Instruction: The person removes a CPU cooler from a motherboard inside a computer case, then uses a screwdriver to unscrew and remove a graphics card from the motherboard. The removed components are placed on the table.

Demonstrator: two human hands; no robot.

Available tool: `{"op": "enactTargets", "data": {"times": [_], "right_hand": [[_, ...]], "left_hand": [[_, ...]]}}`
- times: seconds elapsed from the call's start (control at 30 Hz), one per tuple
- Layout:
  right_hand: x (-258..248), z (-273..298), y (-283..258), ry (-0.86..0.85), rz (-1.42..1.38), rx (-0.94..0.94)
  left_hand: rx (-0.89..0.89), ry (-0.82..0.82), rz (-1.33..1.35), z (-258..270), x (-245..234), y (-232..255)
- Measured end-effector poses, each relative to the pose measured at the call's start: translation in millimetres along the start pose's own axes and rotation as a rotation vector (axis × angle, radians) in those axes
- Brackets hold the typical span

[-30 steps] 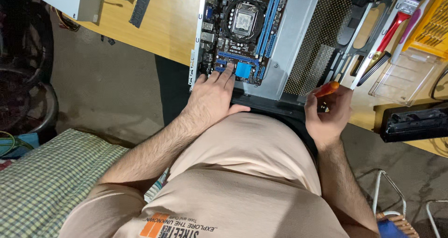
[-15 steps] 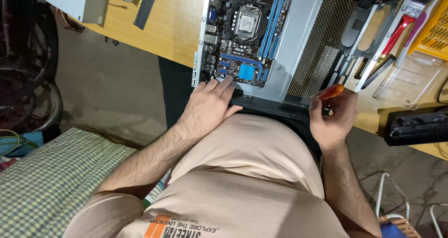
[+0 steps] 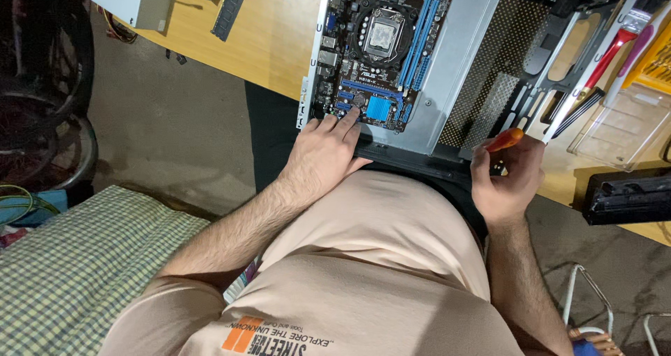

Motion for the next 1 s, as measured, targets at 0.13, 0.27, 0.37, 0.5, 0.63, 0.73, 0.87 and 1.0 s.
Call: {"op": "enactTargets", "data": {"times": [0.13, 0.27, 0.37, 0.5, 0.63, 0.73, 0.87, 1.0], "right_hand": [[4.0, -4.8, -7.3, 0.005, 0.026, -0.008], [5.1, -6.6, -11.2, 0.001, 0.047, -0.011], [4.5, -4.0, -6.4, 0.009, 0.030, -0.011], [6.8, -7.8, -14.8, 0.003, 0.065, 0.010], [7.1, -8.1, -16.8, 0.012, 0.053, 0.001], [7.8, -8.3, -17.0, -0.002, 0.074, -0.004], [6.9, -7.3, -13.9, 0.002, 0.034, 0.022], [7.1, -7.4, -13.0, 0.008, 0.044, 0.031]], "left_hand": [[-0.017, -0.033, 0.002, -4.2, -14.2, 0.4], [-0.008, -0.043, -0.015, -5.0, -5.8, 0.0], [-0.001, -0.045, -0.034, -4.8, 2.3, -0.8], [0.010, -0.007, -0.065, -2.3, 10.4, -0.9], [-0.003, 0.021, -0.053, 0.7, 7.7, 0.2], [-0.006, 0.046, -0.071, 1.7, 6.0, 0.2], [-0.010, 0.066, -0.053, 1.7, 2.7, 0.3], [-0.009, 0.064, -0.045, 2.5, 3.6, -1.2]]}}
Point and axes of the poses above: each hand's wrist, its own z-axis away from the middle knuckle, its own x-axis out of the palm, y = z × x, the point moved 8 cm from there along -z, towards the middle knuckle, and after that the axes turned 10 degrees about -z, right-handed, at the moved point
